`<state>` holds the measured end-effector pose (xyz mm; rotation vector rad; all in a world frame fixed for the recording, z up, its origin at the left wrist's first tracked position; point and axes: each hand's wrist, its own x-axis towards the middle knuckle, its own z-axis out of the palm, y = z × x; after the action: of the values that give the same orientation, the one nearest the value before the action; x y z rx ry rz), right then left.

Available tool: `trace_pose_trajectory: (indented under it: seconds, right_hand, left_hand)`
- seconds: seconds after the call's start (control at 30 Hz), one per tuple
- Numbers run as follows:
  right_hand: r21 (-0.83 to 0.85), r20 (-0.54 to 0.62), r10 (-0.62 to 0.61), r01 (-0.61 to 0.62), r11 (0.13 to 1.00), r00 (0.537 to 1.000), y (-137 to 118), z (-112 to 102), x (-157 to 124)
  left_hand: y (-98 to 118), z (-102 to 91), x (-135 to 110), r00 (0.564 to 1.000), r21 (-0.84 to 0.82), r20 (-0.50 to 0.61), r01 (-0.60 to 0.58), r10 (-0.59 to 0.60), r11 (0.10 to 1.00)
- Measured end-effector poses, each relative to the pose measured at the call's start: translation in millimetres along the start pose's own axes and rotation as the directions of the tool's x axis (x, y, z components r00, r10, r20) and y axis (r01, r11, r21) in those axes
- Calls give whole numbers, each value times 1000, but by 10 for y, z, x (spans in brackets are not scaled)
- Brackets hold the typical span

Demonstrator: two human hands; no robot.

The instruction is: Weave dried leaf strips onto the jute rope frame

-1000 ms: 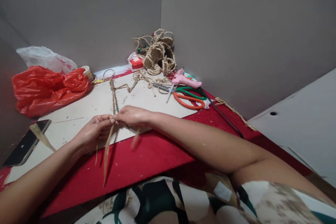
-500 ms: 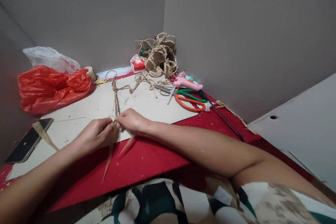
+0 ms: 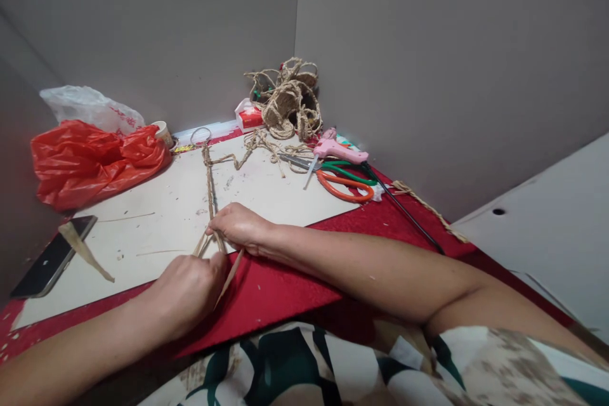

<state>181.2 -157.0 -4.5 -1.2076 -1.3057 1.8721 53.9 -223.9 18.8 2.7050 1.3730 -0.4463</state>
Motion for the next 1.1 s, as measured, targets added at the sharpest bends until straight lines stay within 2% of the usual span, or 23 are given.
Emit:
trace_pose_trajectory:
  seconds: [0.07, 0.1, 0.13, 0.17, 0.2, 0.23, 0.27, 0.3, 0.33, 0.37, 0.4, 0.43, 0.47, 0.5, 0.53, 0.6, 0.67, 0.77, 0.87, 0.93, 1.03, 1.1]
  right_hand:
    - [32, 3, 11, -11, 999, 1000, -4, -3, -3]
    - [51, 8, 11, -11, 999, 1000, -7, -5, -5]
    - [75, 17, 9, -10, 997, 1000, -11, -8, -6]
    - [103, 32, 6, -9, 995, 999, -15, -11, -7]
    - [132, 52, 2, -9, 991, 999, -20, -13, -8]
    - [159, 71, -4, -8, 987, 997, -25, -15, -7]
    - [181, 89, -12, -4, 983, 996, -29, -16, -6]
    - [195, 105, -18, -3, 981, 994, -32, -17, -4]
    - [199, 117, -21, -2, 980, 993, -33, -18, -1]
    - [194, 126, -23, -2, 981, 992, -32, -20, 3]
    - [179, 131, -25, 1, 984, 991, -31, -25, 8]
    - [155, 134, -25, 4, 988, 991, -30, -33, 13]
    - [122, 137, -22, 5, 993, 990, -30, -46, 20]
    - [78, 141, -19, 8, 997, 990, -32, -64, 28]
    - [21, 147, -17, 14, 1000, 989, -36, -87, 36]
    - [-134, 161, -35, 57, 989, 986, -52, -140, 56]
    - [-318, 199, -96, 157, 935, 975, -72, -187, 72]
    - [-588, 227, -192, 291, 755, 955, -94, -212, 74]
    - [-785, 201, -258, 313, 535, 945, -109, -196, 40]
    - [-849, 212, -274, 316, 424, 938, -136, -192, 2]
    - [-891, 226, -269, 310, 331, 936, -213, -206, -72]
    - [-890, 241, -261, 321, 325, 935, -263, -209, -125]
  left_hand:
    - [15, -89, -94, 991, -175, 31, -121, 128, 977]
    - [-12, -135, -121, 986, -297, 12, -152, 163, 943]
    - [-65, -177, -126, 988, -419, -46, -154, 148, 895]
    - [-141, -208, -105, 988, -530, -137, -133, 71, 837]
    - [-232, -226, -61, 967, -625, -248, -109, -64, 773]
    - [-329, -228, 4, 900, -702, -361, -90, -244, 706]
    - [-423, -215, 81, 800, -771, -436, -96, -412, 629]
    - [-502, -187, 163, 748, -844, -425, -125, -509, 521]
    - [-559, -148, 240, 767, -921, -332, -139, -548, 363]
    - [-593, -103, 306, 835, -977, -197, -121, -514, 177]
    - [-604, -56, 357, 907, -997, -68, -70, -416, 9]
    - [-599, -11, 391, 954, -993, 44, 10, -296, -117]
    - [-586, 28, 410, 974, -979, 121, 85, -192, -186]
    - [-573, 58, 418, 977, -969, 163, 133, -136, -206]
    - [-566, 79, 418, 975, -970, 177, 150, -133, -191]
    - [-578, 95, 414, 970, -987, 138, 118, -202, -109]
    - [-609, 90, 416, 967, -997, 72, 71, -244, -15]
    - [-635, 79, 427, 979, -997, 37, 50, -202, 56]
    - [-615, 87, 426, 984, -998, 33, 41, -177, 40]
    - [-598, 101, 422, 980, -998, 33, 42, -195, 40]
    - [-589, 132, 423, 972, -998, 24, 38, -232, 56]
    - [-591, 154, 430, 970, -998, 18, 31, -243, 48]
